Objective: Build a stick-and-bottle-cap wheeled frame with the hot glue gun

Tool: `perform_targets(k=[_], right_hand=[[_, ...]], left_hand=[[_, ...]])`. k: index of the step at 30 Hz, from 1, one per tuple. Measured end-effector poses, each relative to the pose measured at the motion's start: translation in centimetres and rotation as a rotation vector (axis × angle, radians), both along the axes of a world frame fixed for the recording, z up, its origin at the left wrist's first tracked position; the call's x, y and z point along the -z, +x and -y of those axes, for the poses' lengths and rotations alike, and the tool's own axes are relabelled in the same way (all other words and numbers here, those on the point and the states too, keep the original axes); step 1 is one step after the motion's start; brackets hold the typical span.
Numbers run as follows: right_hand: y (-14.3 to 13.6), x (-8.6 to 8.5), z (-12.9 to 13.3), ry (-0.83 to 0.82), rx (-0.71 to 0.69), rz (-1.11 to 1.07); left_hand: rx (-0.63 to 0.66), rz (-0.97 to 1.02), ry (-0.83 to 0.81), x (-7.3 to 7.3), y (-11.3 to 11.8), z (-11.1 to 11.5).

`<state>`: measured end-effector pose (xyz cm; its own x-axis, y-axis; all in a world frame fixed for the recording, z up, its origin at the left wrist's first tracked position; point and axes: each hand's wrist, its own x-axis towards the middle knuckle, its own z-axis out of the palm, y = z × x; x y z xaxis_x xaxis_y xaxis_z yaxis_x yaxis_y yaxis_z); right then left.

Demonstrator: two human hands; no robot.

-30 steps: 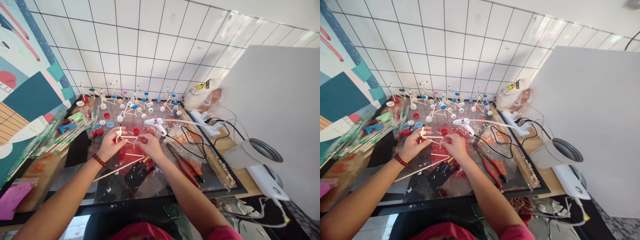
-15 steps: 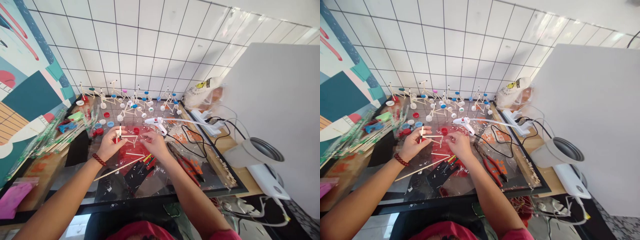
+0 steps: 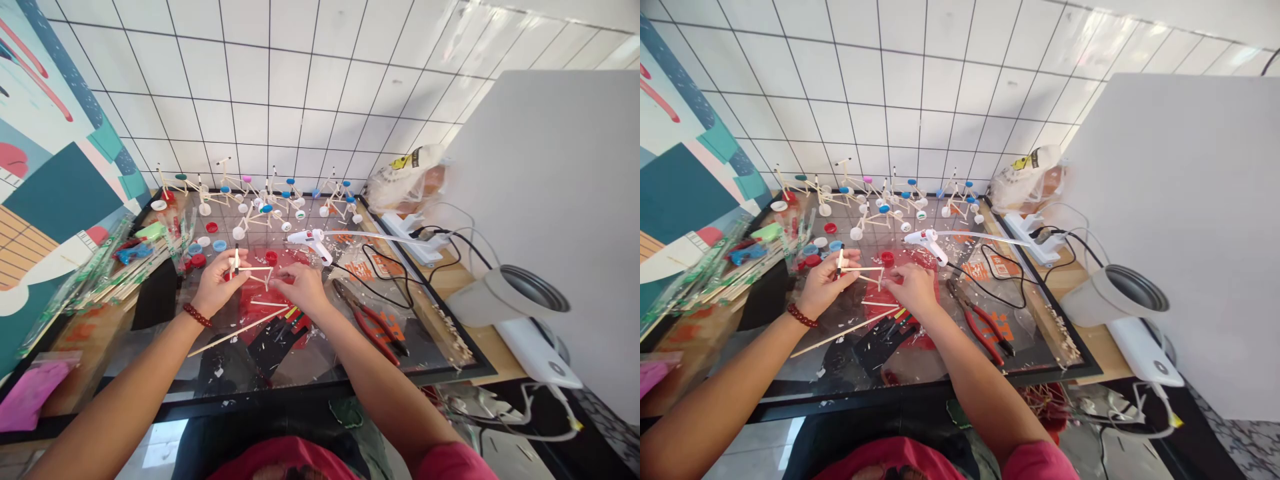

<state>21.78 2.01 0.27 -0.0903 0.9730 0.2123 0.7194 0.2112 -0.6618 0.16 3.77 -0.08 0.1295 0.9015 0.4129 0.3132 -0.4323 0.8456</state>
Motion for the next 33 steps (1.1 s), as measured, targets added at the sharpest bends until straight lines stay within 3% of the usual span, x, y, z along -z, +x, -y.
perform_targets(k=[11, 33], right_hand=[[-1.0, 0.5, -1.3, -0.109, -0.019, -0.148], [-1.1, 0.7, -1.4, -0.091, -0.044, -0.129]], left_hand=[[0.019, 0.017, -0.002, 0.0, 0.1, 0.0], [0.017, 0.01, -0.025, -0.2, 0.2, 0.2]])
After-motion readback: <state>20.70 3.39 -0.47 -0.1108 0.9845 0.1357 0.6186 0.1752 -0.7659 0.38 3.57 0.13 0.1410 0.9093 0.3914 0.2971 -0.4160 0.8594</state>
